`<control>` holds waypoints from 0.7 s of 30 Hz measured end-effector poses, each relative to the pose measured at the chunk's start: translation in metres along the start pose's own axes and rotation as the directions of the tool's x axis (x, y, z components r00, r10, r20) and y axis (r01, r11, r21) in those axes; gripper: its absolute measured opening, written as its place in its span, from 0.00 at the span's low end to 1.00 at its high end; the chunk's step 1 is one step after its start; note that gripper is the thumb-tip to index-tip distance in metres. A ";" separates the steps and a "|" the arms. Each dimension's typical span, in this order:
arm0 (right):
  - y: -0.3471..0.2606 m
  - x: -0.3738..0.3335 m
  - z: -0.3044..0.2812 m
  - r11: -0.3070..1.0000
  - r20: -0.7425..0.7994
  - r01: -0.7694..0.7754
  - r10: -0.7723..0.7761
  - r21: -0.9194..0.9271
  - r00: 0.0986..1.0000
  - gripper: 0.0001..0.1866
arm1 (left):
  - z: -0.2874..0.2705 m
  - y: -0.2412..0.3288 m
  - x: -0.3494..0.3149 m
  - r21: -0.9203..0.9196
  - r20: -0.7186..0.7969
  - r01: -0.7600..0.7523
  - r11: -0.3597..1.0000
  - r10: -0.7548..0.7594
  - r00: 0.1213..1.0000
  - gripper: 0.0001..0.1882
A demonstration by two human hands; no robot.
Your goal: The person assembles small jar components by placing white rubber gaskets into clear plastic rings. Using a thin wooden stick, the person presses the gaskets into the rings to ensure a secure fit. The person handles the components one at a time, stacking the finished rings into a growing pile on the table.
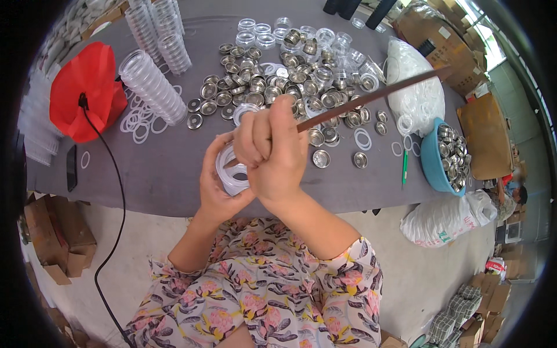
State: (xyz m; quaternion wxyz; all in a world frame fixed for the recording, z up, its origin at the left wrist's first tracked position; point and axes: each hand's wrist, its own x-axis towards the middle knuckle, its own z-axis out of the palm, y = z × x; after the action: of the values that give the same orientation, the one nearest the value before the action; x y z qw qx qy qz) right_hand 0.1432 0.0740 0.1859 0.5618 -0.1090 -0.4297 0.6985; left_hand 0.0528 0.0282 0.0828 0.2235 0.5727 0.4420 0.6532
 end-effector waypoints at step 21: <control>-0.022 -0.001 0.004 0.939 0.042 -0.208 0.228 -0.274 0.973 0.30 | 0.001 0.003 0.000 -0.107 0.055 0.068 0.992 -0.063 0.997 0.43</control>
State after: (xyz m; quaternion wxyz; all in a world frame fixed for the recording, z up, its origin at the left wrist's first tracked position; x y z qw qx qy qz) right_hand 0.1558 0.0709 0.2040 0.4449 -0.2051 -0.5258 0.6953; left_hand 0.0541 0.0273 0.0849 0.2871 0.5616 0.4184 0.6536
